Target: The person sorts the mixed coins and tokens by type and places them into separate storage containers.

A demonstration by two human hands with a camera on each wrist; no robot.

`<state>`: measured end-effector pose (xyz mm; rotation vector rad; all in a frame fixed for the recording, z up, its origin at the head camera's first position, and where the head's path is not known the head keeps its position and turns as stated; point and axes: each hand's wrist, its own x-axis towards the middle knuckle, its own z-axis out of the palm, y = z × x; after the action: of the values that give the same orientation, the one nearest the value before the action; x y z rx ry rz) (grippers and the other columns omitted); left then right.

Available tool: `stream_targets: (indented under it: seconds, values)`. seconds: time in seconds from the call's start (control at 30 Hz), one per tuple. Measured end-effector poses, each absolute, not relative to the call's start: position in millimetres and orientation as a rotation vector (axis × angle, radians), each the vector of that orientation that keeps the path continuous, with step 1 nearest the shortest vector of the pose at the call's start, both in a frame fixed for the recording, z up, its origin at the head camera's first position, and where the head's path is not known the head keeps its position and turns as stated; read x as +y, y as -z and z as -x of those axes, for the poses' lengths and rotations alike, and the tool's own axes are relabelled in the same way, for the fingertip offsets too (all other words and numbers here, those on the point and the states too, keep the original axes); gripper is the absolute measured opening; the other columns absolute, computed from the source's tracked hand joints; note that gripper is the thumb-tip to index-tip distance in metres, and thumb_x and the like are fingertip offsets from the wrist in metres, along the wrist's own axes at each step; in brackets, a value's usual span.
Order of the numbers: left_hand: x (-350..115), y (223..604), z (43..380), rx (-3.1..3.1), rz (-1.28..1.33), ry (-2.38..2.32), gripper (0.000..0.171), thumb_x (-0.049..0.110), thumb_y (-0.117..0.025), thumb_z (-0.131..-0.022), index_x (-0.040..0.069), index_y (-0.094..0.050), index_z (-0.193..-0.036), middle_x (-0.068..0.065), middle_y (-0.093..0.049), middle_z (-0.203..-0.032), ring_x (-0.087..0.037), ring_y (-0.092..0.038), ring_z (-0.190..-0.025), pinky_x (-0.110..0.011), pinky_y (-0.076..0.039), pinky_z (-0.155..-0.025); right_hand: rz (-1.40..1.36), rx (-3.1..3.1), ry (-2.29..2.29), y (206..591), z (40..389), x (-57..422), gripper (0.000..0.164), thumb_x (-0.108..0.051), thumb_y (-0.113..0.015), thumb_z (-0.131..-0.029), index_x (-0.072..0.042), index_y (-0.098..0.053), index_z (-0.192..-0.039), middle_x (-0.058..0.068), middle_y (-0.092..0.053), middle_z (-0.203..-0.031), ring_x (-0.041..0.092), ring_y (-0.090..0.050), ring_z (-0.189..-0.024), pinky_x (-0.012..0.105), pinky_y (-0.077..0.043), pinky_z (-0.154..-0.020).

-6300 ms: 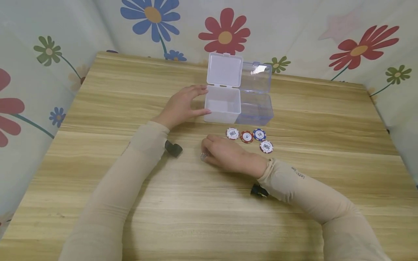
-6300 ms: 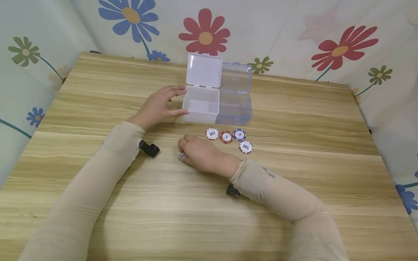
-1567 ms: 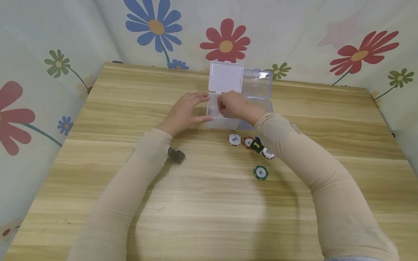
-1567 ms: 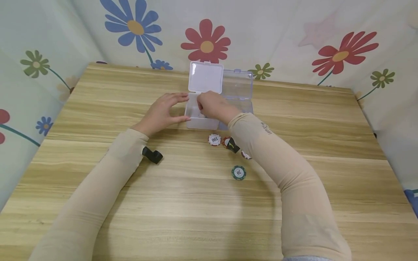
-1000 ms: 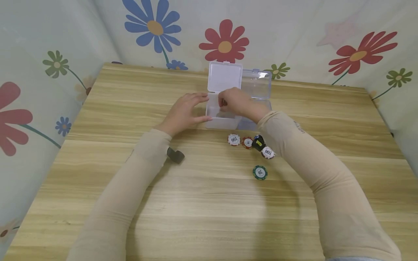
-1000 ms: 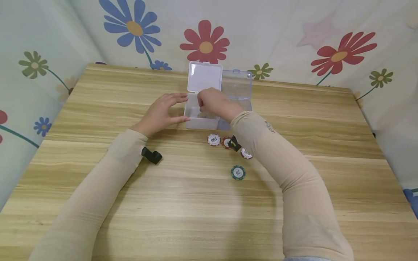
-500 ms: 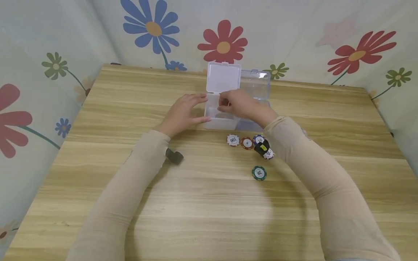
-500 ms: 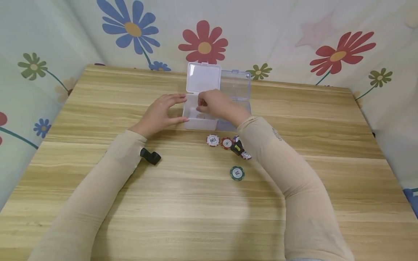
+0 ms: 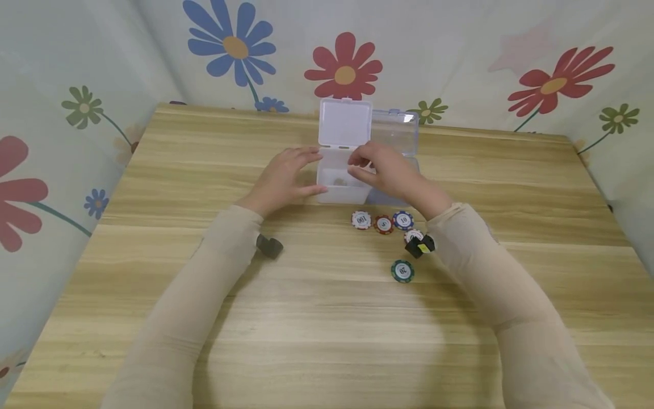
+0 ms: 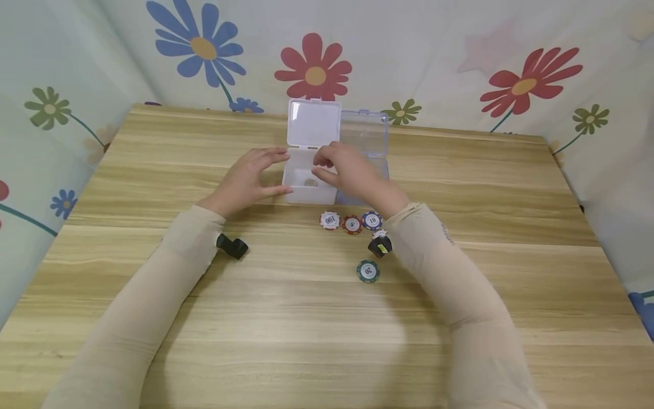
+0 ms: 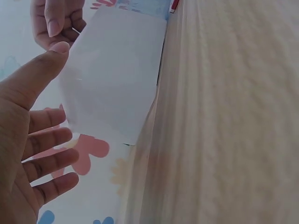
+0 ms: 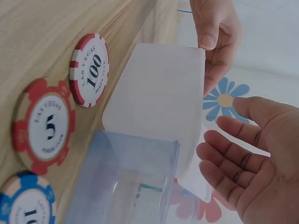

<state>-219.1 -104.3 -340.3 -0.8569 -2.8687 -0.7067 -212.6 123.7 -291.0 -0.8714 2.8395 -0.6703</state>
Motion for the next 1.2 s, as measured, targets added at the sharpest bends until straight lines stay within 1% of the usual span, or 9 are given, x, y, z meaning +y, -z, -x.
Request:
stream_targets:
  seconds: [0.17,0.3,0.43,0.57,0.77,1.0,1.1,1.2]
  values:
    - [-103,336,217,-2.855,0.873,0.623,0.072,0.052,-0.065,-0.074,0.012,-0.046,-0.131,-0.005,-0.042,-0.140,-0.025,-0.037,-0.128,-0.041,-0.025,-0.110,0.870,2.889,0.715,292,205,134,0.028,-0.025,-0.058,-0.087,-0.006,-0.060,-0.107,0.010,-0.061,-0.105,0.022,-0.056,-0.100,0.037,-0.047,-0.090]
    - [-101,334,214,-2.778,0.911,0.575,0.071,0.052,-0.065,-0.074,0.011,-0.049,-0.128,-0.007,-0.046,-0.137,-0.026,-0.042,-0.124,-0.042,-0.029,-0.107,0.884,2.937,0.726,294,201,144,0.030,-0.026,-0.059,-0.087,-0.005,-0.060,-0.107,0.010,-0.060,-0.106,0.023,-0.055,-0.101,0.038,-0.046,-0.091]
    - [-98,333,211,-2.656,0.952,0.585,0.067,0.049,-0.067,-0.074,0.009,-0.052,-0.125,-0.008,-0.050,-0.132,-0.026,-0.046,-0.119,-0.042,-0.032,-0.104,0.879,2.973,0.733,295,197,152,0.031,-0.027,-0.058,-0.087,-0.005,-0.059,-0.110,0.011,-0.059,-0.108,0.024,-0.055,-0.103,0.040,-0.045,-0.092]
    - [-94,331,205,-2.549,0.994,0.591,0.063,0.045,-0.069,-0.073,0.008,-0.054,-0.122,-0.008,-0.054,-0.127,-0.026,-0.047,-0.118,-0.042,-0.033,-0.104,0.882,3.018,0.741,297,193,161,0.033,-0.026,-0.059,-0.086,-0.005,-0.059,-0.112,0.012,-0.060,-0.112,0.026,-0.055,-0.106,0.042,-0.044,-0.094]
    - [-84,328,196,-2.378,1.085,0.588,0.057,0.039,-0.073,-0.071,0.007,-0.058,-0.116,-0.009,-0.058,-0.121,-0.025,-0.049,-0.116,-0.041,-0.036,-0.101,0.839,3.078,0.748,301,189,177,0.039,-0.027,-0.060,-0.085,-0.005,-0.057,-0.117,0.015,-0.057,-0.122,0.030,-0.051,-0.115,0.045,-0.039,-0.099]
    - [-73,326,188,-2.243,1.183,0.593,0.051,0.031,-0.076,-0.069,0.008,-0.060,-0.111,-0.008,-0.060,-0.115,-0.023,-0.051,-0.111,-0.039,-0.039,-0.096,0.756,3.111,0.782,310,187,197,0.046,-0.029,-0.062,-0.084,-0.004,-0.054,-0.121,0.017,-0.053,-0.126,0.033,-0.046,-0.119,0.046,-0.034,-0.103]
    - [-67,326,183,-2.225,1.219,0.607,0.050,0.031,-0.077,-0.068,0.008,-0.061,-0.109,-0.007,-0.061,-0.111,-0.023,-0.052,-0.108,-0.037,-0.041,-0.095,0.727,3.112,0.778,313,185,204,0.049,-0.029,-0.064,-0.082,-0.003,-0.052,-0.123,0.018,-0.050,-0.128,0.034,-0.044,-0.121,0.047,-0.032,-0.105]
    - [-62,324,177,-2.228,1.268,0.612,0.047,0.035,-0.075,-0.070,0.008,-0.061,-0.107,-0.007,-0.061,-0.109,-0.022,-0.053,-0.106,-0.035,-0.042,-0.094,0.689,3.107,0.758,316,182,210,0.053,-0.028,-0.065,-0.082,-0.002,-0.050,-0.125,0.019,-0.048,-0.130,0.035,-0.042,-0.122,0.048,-0.031,-0.105]
